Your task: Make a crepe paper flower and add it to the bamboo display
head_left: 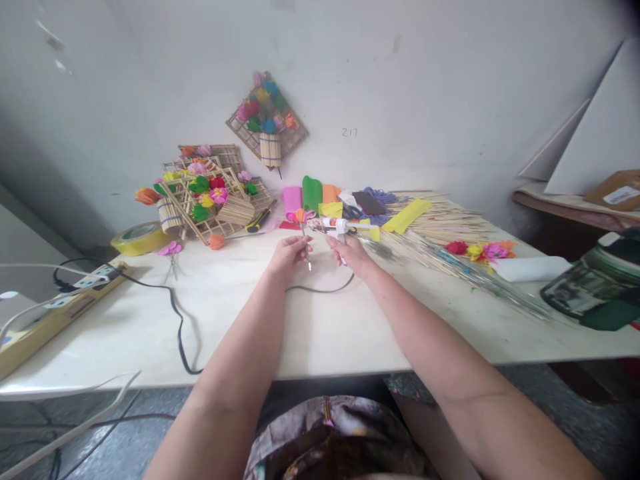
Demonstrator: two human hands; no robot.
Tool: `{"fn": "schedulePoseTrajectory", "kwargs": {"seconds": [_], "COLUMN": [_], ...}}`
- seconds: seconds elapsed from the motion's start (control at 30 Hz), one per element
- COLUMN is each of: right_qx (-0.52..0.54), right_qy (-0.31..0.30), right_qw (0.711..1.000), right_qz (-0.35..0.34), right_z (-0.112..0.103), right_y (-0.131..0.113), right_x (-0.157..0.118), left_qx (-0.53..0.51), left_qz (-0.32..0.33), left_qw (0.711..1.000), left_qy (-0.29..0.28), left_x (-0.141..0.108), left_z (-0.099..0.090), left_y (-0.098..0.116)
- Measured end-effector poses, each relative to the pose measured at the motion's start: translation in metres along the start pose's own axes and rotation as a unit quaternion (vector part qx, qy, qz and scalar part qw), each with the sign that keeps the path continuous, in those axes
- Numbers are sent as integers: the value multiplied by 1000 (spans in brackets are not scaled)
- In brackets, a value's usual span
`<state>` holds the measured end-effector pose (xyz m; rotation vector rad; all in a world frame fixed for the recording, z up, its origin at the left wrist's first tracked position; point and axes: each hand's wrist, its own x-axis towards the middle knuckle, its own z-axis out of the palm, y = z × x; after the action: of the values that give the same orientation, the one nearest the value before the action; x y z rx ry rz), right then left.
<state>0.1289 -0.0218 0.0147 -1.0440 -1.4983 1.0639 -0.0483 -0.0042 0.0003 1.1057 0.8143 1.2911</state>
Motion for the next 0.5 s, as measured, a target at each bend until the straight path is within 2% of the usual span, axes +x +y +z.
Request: {"fn": "schedulePoseTrajectory", "kwargs": {"seconds": [0.5], "right_qx": [-16], "right_qy": [4], "right_qw": [1000], "right_qz": [2], "right_z": [0], "right_y": [-2], "right_x": [-1], "left_qx": [-3], "left_qz": [-6], "left_qw": [1000], "left_qy": [6], "left_x": [-2], "left_z": [2], "left_y": [3]}}
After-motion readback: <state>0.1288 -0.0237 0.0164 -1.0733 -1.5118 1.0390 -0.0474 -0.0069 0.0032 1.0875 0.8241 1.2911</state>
